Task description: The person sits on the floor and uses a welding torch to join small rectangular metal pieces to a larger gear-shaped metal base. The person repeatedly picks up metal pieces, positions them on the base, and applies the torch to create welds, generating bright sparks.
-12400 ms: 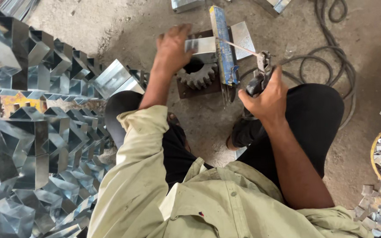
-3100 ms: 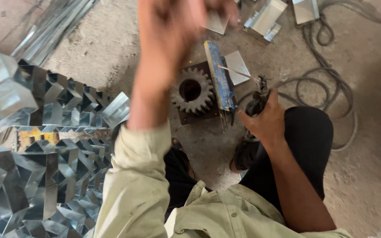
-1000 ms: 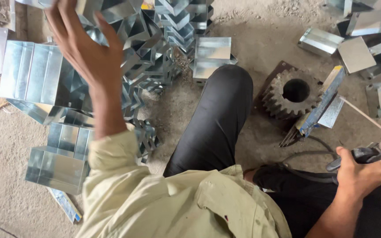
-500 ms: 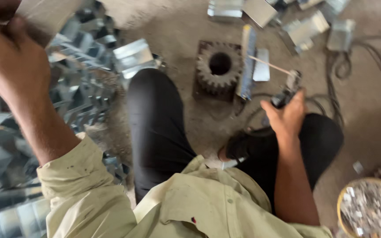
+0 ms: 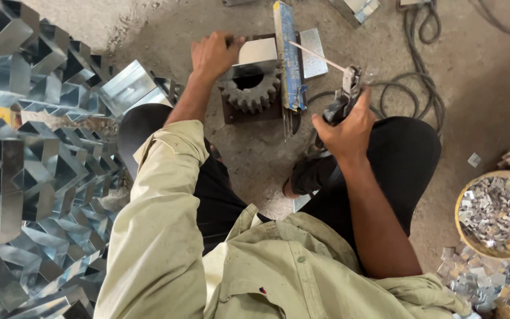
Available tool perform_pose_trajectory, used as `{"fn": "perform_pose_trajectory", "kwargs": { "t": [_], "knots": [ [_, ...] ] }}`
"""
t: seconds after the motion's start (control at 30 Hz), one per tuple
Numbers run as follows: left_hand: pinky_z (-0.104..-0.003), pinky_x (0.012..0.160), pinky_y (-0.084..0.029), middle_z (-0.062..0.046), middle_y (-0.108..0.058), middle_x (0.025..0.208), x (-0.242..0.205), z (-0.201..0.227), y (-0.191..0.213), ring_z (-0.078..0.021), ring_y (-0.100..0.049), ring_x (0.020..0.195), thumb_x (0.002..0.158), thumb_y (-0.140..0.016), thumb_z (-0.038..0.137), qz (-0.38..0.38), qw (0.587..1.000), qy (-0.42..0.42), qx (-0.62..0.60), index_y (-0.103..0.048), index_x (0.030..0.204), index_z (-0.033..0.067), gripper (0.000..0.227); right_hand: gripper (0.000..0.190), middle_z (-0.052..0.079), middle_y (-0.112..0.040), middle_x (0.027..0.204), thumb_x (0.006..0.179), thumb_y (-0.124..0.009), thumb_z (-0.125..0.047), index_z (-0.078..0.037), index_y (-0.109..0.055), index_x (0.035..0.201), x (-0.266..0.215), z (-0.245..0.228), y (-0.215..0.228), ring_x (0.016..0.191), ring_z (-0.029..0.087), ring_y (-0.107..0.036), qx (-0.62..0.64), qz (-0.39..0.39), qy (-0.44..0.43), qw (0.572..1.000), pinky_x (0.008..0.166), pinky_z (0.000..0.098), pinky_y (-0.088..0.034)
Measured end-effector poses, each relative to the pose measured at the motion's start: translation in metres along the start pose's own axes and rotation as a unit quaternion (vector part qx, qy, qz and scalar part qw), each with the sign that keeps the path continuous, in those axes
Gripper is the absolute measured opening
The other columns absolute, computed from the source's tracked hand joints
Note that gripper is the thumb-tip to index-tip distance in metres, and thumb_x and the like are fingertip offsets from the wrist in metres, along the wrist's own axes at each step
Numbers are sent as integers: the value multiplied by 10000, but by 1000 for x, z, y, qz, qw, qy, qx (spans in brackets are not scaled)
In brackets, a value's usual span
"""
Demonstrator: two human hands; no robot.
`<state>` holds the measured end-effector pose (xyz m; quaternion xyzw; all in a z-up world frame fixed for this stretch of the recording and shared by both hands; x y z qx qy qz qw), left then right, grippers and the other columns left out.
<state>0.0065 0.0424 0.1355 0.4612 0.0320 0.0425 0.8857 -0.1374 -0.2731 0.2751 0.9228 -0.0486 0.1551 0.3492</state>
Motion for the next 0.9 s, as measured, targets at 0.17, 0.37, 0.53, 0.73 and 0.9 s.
{"fn": "perform_pose_trajectory", "kwargs": {
  "t": [0.17,0.37,0.53,0.73,0.9],
  "knots": [
    [-576,963,-351,-139,-763,960,7,-4,-7,-353,-698,940,985,-627,501,-23,999,-38,9,-776,1071,121,417,744,195,-666,908,755,-902,-210,94,-430,1244,4,6,-10,812,402,-689,-4,-14,3,1000,750,466,-550],
    [-608,842,-376,-126,-734,925,-11,20,29,-335,-700,898,918,-749,275,143,977,-154,34,-741,935,74,202,657,228,-675,929,771,-899,-207,74,-459,1169,4,5,-25,853,438,-695,-3,-32,11,999,750,478,-552],
    [-569,792,-474,-96,-738,868,-4,11,60,-278,-710,787,967,-753,175,209,973,-102,8,-715,957,63,119,596,197,-688,918,808,-857,-194,56,-442,1155,6,3,-29,797,373,-731,26,-46,-5,999,716,445,-577],
    [-433,794,-553,-166,-723,889,-16,-4,88,-338,-716,836,950,-758,148,247,963,-35,-106,-678,968,7,163,602,191,-684,911,805,-876,-168,49,-436,1154,8,-3,-27,806,372,-727,25,-33,17,999,724,441,-578],
    [-457,816,-521,-181,-696,983,-21,7,93,-370,-662,913,965,-770,104,310,943,-106,-63,-657,1043,-23,187,597,188,-679,924,787,-851,-175,41,-442,1165,4,3,-30,820,375,-712,45,-37,-13,998,725,451,-567]
  ]
}}
Point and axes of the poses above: each hand's wrist, its own x-axis towards the middle knuckle, its own y-axis out of the back of the hand, z = x × y, the point moved 6 cm from there along x, towards the middle knuckle
